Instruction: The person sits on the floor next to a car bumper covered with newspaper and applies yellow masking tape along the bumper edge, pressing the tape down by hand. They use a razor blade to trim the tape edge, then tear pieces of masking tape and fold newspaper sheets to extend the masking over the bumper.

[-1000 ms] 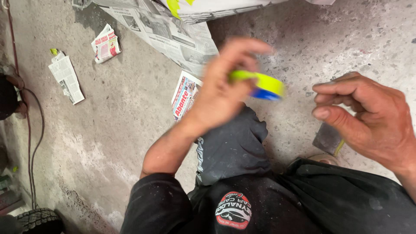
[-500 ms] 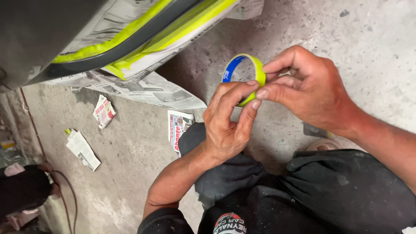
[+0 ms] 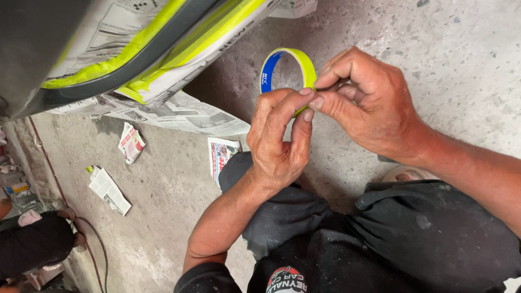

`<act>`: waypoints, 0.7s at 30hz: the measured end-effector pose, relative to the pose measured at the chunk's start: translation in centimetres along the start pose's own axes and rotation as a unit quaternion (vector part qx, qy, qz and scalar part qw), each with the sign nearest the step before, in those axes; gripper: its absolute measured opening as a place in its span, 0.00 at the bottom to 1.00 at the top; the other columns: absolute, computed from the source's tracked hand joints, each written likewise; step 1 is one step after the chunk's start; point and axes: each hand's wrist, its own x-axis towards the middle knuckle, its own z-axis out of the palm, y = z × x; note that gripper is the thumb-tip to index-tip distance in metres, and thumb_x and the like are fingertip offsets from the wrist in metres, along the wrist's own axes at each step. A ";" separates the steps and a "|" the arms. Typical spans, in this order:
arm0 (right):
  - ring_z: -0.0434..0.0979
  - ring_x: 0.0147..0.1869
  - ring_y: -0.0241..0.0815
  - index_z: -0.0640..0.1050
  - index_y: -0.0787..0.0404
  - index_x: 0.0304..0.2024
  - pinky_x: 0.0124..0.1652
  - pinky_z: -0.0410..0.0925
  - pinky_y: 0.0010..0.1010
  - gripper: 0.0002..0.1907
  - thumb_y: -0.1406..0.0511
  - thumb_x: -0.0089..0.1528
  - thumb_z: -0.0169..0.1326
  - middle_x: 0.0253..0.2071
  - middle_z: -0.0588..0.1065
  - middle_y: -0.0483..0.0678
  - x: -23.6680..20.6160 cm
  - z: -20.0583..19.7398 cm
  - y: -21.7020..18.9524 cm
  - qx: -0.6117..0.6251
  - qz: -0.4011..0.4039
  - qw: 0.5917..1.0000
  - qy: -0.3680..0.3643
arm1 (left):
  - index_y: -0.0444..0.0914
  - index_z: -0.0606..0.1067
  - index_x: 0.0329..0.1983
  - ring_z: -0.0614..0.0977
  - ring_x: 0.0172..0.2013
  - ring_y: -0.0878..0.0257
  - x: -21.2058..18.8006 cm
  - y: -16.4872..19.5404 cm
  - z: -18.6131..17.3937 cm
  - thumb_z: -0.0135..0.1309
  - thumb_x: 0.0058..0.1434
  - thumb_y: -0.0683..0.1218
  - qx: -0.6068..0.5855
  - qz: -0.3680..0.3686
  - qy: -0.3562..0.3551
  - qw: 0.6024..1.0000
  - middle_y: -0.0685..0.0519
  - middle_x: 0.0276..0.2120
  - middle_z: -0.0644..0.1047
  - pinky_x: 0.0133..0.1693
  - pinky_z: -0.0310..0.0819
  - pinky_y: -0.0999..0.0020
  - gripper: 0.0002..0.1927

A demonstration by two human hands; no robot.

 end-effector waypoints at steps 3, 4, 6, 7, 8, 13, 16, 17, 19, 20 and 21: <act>0.81 0.48 0.32 0.73 0.68 0.44 0.45 0.78 0.22 0.08 0.72 0.69 0.60 0.45 0.75 0.49 0.0 0.2 -0.2 -0.053 -0.030 0.998 -0.003 | 0.38 0.71 0.61 0.80 0.48 0.59 -0.5 -0.4 0.1 0.55 0.70 0.31 -0.019 -0.009 -0.009 1.000 0.48 0.49 0.75 0.51 0.77 0.69 0.19; 0.81 0.47 0.32 0.74 0.68 0.43 0.44 0.78 0.22 0.08 0.72 0.68 0.61 0.45 0.75 0.49 0.0 0.2 -0.2 -0.065 -0.039 0.997 -0.006 | 0.38 0.71 0.62 0.80 0.49 0.58 -0.6 -0.7 0.1 0.54 0.70 0.30 -0.020 -0.005 -0.012 1.000 0.48 0.50 0.75 0.52 0.77 0.69 0.20; 0.79 0.42 0.33 0.75 0.68 0.40 0.39 0.74 0.22 0.08 0.72 0.66 0.62 0.42 0.75 0.49 0.0 0.5 -0.4 -0.055 -0.015 0.998 -0.027 | 0.38 0.70 0.63 0.80 0.50 0.58 -1.0 -1.1 0.1 0.55 0.70 0.30 -0.018 0.002 -0.010 1.000 0.48 0.51 0.74 0.53 0.77 0.69 0.21; 0.78 0.40 0.33 0.75 0.68 0.39 0.36 0.72 0.22 0.08 0.72 0.65 0.63 0.40 0.75 0.48 0.0 0.5 -0.6 -0.051 -0.004 0.998 -0.037 | 0.38 0.69 0.63 0.80 0.50 0.59 -1.0 -1.3 0.1 0.56 0.70 0.31 -0.015 0.007 -0.006 1.000 0.47 0.51 0.74 0.53 0.77 0.70 0.21; 0.76 0.38 0.33 0.75 0.67 0.39 0.36 0.71 0.23 0.08 0.72 0.64 0.64 0.39 0.74 0.49 0.0 0.5 -0.7 -0.063 -0.011 0.997 -0.037 | 0.38 0.69 0.63 0.80 0.50 0.59 -1.2 -1.4 0.1 0.56 0.70 0.31 -0.030 0.005 -0.002 1.000 0.47 0.51 0.74 0.52 0.77 0.70 0.22; 0.80 0.50 0.35 0.66 0.66 0.49 0.51 0.79 0.26 0.16 0.73 0.65 0.59 0.48 0.72 0.49 0.3 0.0 -1.6 0.053 -0.035 0.998 -0.013 | 0.39 0.64 0.65 0.78 0.50 0.63 -1.4 -1.6 0.3 0.56 0.72 0.30 -0.153 -0.016 0.016 0.988 0.46 0.53 0.73 0.53 0.76 0.72 0.24; 0.77 0.54 0.41 0.65 0.67 0.54 0.56 0.78 0.32 0.23 0.75 0.62 0.62 0.51 0.69 0.54 0.3 -0.7 -1.9 0.004 -0.070 0.997 -0.013 | 0.40 0.62 0.67 0.78 0.51 0.64 -1.4 -1.4 0.3 0.55 0.73 0.30 -0.195 -0.019 0.013 0.980 0.47 0.54 0.73 0.55 0.75 0.73 0.25; 0.78 0.54 0.40 0.65 0.67 0.55 0.56 0.78 0.30 0.23 0.74 0.63 0.62 0.52 0.70 0.54 0.3 -0.9 -1.9 0.004 -0.074 0.997 -0.022 | 0.40 0.62 0.66 0.78 0.51 0.64 -1.4 -1.4 0.3 0.55 0.73 0.30 -0.198 -0.018 0.011 0.980 0.47 0.54 0.73 0.55 0.75 0.72 0.24; 0.79 0.55 0.38 0.67 0.67 0.58 0.56 0.78 0.26 0.23 0.73 0.65 0.63 0.54 0.70 0.53 0.3 -1.2 -1.7 0.006 -0.081 0.996 -0.040 | 0.39 0.63 0.65 0.78 0.51 0.64 -1.4 -1.4 0.4 0.55 0.73 0.31 -0.199 -0.015 0.008 0.980 0.48 0.53 0.73 0.54 0.76 0.72 0.23; 0.79 0.55 0.39 0.68 0.68 0.57 0.56 0.78 0.27 0.22 0.74 0.65 0.63 0.53 0.71 0.54 0.2 -1.3 -1.6 -0.012 -0.070 0.997 -0.037 | 0.39 0.64 0.64 0.79 0.50 0.64 -1.4 -1.5 0.5 0.55 0.73 0.31 -0.188 -0.008 0.010 0.982 0.48 0.52 0.73 0.54 0.76 0.71 0.22; 0.80 0.55 0.40 0.69 0.68 0.56 0.56 0.77 0.29 0.21 0.74 0.64 0.63 0.52 0.71 0.54 0.2 -1.3 -1.5 -0.030 -0.059 0.997 -0.038 | 0.39 0.65 0.63 0.79 0.49 0.63 -1.5 -1.6 0.5 0.55 0.72 0.31 -0.176 -0.001 0.012 0.984 0.47 0.52 0.74 0.53 0.77 0.71 0.21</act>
